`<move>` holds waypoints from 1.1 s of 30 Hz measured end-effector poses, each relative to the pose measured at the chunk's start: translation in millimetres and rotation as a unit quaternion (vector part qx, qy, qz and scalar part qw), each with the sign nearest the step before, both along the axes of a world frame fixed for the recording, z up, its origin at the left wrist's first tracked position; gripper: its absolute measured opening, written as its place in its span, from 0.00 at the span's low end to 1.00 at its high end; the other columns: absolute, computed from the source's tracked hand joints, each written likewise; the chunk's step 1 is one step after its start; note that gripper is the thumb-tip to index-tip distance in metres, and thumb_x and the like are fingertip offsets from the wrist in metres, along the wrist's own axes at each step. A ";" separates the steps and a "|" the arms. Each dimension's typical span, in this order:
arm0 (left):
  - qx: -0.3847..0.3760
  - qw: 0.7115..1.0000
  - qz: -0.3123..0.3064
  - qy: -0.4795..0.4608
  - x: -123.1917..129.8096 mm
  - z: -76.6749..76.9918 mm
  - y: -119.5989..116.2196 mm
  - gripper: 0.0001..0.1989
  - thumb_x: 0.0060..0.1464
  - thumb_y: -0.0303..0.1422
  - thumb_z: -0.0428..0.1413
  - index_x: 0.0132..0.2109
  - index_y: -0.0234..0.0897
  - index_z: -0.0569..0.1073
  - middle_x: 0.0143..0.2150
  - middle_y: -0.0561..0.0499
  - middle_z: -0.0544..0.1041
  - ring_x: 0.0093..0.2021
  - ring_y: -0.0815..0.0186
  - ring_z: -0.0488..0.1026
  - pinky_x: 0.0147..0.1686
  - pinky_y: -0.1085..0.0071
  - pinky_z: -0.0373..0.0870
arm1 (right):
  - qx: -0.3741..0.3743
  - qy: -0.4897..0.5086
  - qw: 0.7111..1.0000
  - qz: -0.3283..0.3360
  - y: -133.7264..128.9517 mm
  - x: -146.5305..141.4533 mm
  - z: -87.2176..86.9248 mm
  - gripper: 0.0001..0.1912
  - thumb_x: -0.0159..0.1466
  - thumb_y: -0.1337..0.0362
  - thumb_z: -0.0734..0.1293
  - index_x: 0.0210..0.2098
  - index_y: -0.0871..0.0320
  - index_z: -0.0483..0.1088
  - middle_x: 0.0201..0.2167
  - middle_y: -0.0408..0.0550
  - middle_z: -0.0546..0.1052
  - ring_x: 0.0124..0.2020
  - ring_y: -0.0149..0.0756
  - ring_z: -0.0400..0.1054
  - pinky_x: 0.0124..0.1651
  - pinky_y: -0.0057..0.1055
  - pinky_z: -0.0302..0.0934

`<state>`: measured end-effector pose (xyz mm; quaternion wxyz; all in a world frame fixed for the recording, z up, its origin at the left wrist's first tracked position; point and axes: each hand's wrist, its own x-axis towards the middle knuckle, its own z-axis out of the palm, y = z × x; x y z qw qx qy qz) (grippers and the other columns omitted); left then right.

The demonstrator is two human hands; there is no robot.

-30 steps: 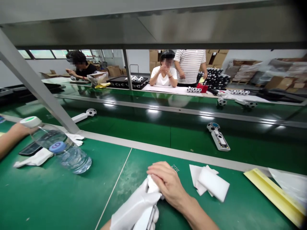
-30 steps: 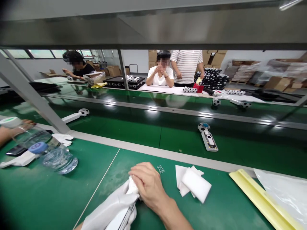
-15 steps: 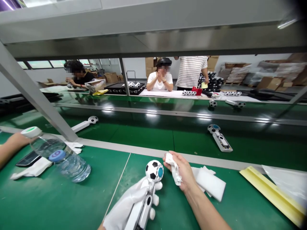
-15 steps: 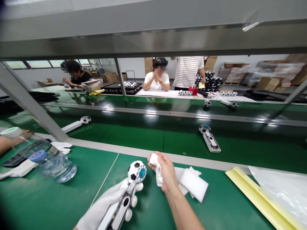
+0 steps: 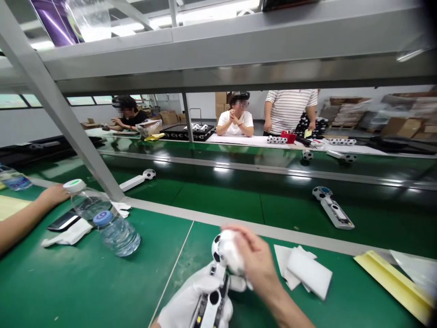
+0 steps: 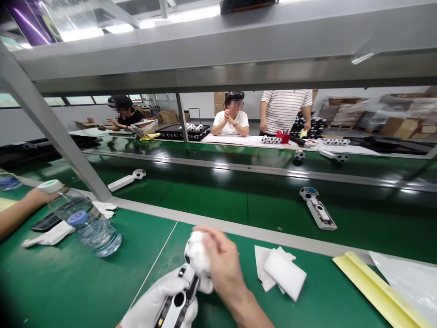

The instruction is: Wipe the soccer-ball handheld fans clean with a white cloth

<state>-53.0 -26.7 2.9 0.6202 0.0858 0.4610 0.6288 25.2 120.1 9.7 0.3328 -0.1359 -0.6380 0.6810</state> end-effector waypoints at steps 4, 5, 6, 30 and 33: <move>0.002 0.999 -0.041 -0.020 4.3 -2.1 -1.8 0.14 0.58 0.38 0.52 0.45 0.31 0.68 0.37 0.49 0.71 0.31 0.70 0.70 0.30 0.72 0.71 | 0.257 0.005 0.965 0.058 -6.7 -8.0 1.5 0.12 0.64 0.64 0.60 0.44 0.51 0.72 0.45 0.46 0.75 0.50 0.40 0.64 0.55 0.38 0.55; 0.003 0.999 -0.047 -0.024 4.5 -2.1 -1.8 0.14 0.58 0.38 0.52 0.45 0.31 0.68 0.37 0.49 0.71 0.31 0.70 0.70 0.29 0.72 0.71 | 0.237 0.002 0.970 0.043 -5.7 -10.6 -0.7 0.13 0.65 0.64 0.59 0.45 0.51 0.72 0.44 0.46 0.75 0.48 0.39 0.65 0.53 0.36 0.57; 0.004 0.998 -0.052 -0.027 4.4 -2.0 -1.7 0.14 0.58 0.38 0.51 0.46 0.31 0.68 0.37 0.49 0.71 0.31 0.70 0.70 0.29 0.72 0.71 | 0.204 -0.004 0.979 0.027 -3.9 -13.3 -3.7 0.13 0.65 0.63 0.58 0.45 0.51 0.71 0.44 0.46 0.75 0.47 0.39 0.66 0.51 0.35 0.59; 0.000 0.997 -0.030 -0.067 -0.3 4.3 9.0 0.19 0.59 0.43 0.50 0.48 0.32 0.67 0.40 0.47 0.71 0.33 0.69 0.70 0.31 0.70 0.71 | -0.347 -0.031 0.932 -0.097 0.3 15.7 6.0 0.19 0.52 0.57 0.73 0.41 0.56 0.69 0.25 0.43 0.73 0.22 0.30 0.64 0.22 0.21 0.60; 0.005 0.998 -0.025 -0.064 -1.3 5.1 9.5 0.19 0.59 0.44 0.49 0.49 0.32 0.66 0.41 0.47 0.71 0.34 0.68 0.70 0.32 0.69 0.72 | -0.341 -0.038 0.936 -0.081 -2.8 16.5 8.4 0.19 0.51 0.57 0.73 0.40 0.56 0.69 0.25 0.43 0.74 0.23 0.31 0.66 0.23 0.22 0.61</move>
